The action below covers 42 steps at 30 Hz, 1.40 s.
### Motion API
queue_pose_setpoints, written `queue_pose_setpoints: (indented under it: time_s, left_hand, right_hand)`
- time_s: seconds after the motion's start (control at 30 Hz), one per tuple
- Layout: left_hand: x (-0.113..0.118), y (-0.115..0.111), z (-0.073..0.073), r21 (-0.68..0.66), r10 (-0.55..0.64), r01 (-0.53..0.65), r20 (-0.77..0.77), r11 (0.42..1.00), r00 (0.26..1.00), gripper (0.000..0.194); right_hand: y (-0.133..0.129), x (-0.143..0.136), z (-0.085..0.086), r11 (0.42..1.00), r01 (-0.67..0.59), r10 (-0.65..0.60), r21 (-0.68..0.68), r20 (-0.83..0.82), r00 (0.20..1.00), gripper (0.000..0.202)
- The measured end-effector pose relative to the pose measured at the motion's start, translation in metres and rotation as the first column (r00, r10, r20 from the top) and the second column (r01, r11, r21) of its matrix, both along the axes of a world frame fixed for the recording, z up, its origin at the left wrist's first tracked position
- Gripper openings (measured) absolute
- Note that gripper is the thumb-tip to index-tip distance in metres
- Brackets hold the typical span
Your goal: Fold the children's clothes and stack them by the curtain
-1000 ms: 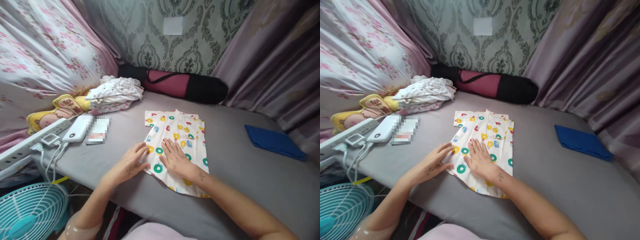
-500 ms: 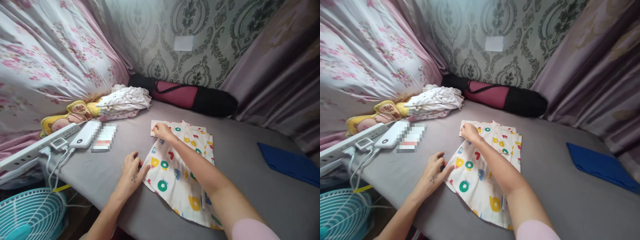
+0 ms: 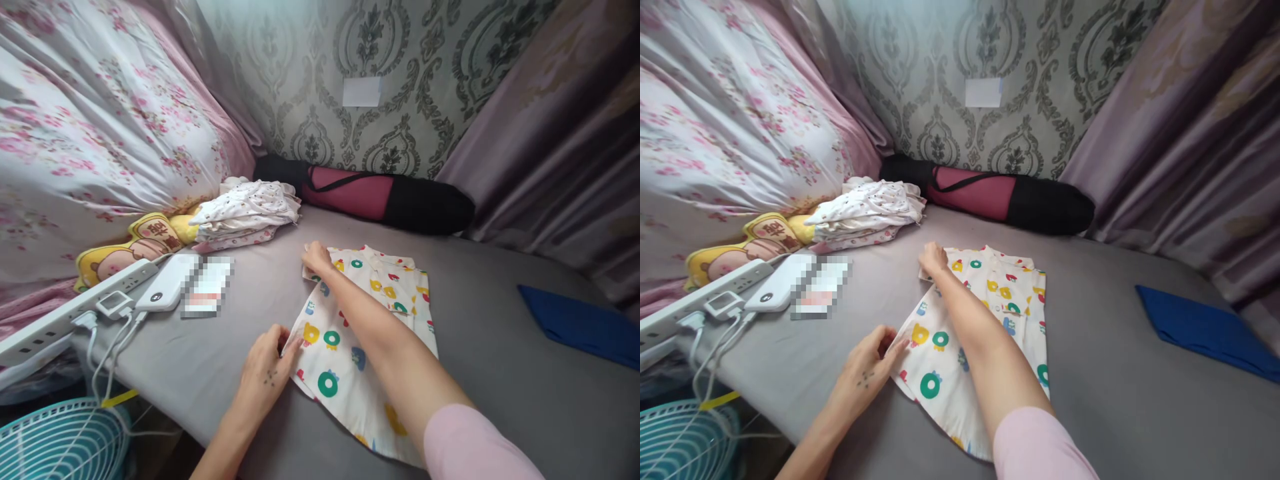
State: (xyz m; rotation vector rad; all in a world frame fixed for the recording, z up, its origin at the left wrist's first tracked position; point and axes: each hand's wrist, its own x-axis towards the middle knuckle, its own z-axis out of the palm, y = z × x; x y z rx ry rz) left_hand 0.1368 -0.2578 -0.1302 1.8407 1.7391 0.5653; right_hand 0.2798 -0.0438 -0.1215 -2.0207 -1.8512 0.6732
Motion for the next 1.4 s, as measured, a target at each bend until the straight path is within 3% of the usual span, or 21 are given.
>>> queue_pose_setpoints:
  time_s: [0.13,0.27,0.33,0.47,0.6,0.7,0.87,1.03,1.13,1.23,1.3,1.37,1.4]
  left_hand:
    - [0.002,-0.003,0.004,-0.071,-0.016,0.017,0.018,0.997,1.0,0.028]
    - [0.007,-0.008,0.007,0.023,-0.025,0.024,0.07,0.999,0.997,0.022]
    - [0.012,-0.012,0.008,0.15,-0.048,0.037,0.07,0.988,0.996,0.019]
    - [0.023,-0.02,0.009,0.346,-0.163,0.131,0.065,0.929,0.984,0.013]
    - [0.034,-0.028,0.004,0.376,-0.329,0.29,0.044,0.88,0.943,0.017]
    - [0.042,-0.032,0.001,0.368,-0.431,0.402,-0.003,0.838,0.902,0.024]
    - [0.053,-0.035,-0.001,0.323,-0.526,0.525,-0.092,0.787,0.845,0.024]
    - [0.055,-0.036,-0.006,0.285,-0.562,0.58,-0.15,0.763,0.813,0.025]
    - [0.054,-0.035,-0.011,0.29,-0.571,0.59,-0.156,0.754,0.806,0.024]
    - [0.055,-0.036,-0.012,0.326,-0.565,0.578,-0.144,0.748,0.813,0.014]
    - [0.055,-0.037,-0.01,0.373,-0.559,0.558,-0.118,0.741,0.821,0.009]
    - [0.056,-0.037,-0.007,0.423,-0.555,0.538,-0.094,0.729,0.826,0.012]
    - [0.056,-0.037,-0.006,0.443,-0.556,0.534,-0.091,0.72,0.826,0.012]
  right_hand:
    - [-0.004,0.027,0.009,0.991,0.13,-0.117,0.032,-0.273,0.955,0.016]
    - [-0.019,0.059,0.021,0.979,0.196,-0.146,0.05,-0.496,0.856,0.017]
    - [-0.029,0.075,0.027,0.971,0.238,-0.162,0.036,-0.635,0.756,0.014]
    - [-0.055,0.103,0.032,0.94,0.339,-0.19,-0.036,-0.88,0.434,0.006]
    - [-0.083,0.125,0.025,0.902,0.428,-0.205,-0.052,-0.925,0.32,0.003]
    - [-0.098,0.143,0.012,0.867,0.496,-0.218,-0.053,-0.935,0.28,0.004]
    - [-0.113,0.169,-0.006,0.818,0.568,-0.311,-0.09,-0.9,0.305,0.005]
    - [-0.124,0.18,-0.009,0.792,0.587,-0.445,-0.165,-0.815,0.372,0.005]
    - [-0.129,0.186,-0.01,0.763,0.631,-0.521,-0.142,-0.712,0.47,0.01]
    - [-0.129,0.194,-0.013,0.711,0.7,-0.586,0.065,-0.496,0.641,0.021]
    - [-0.128,0.196,-0.015,0.728,0.611,-0.538,0.311,-0.295,0.79,0.027]
    - [-0.125,0.193,-0.015,0.802,0.356,-0.375,0.48,-0.06,0.925,0.036]
    - [-0.123,0.19,-0.014,0.843,0.204,-0.266,0.498,0.057,0.962,0.041]
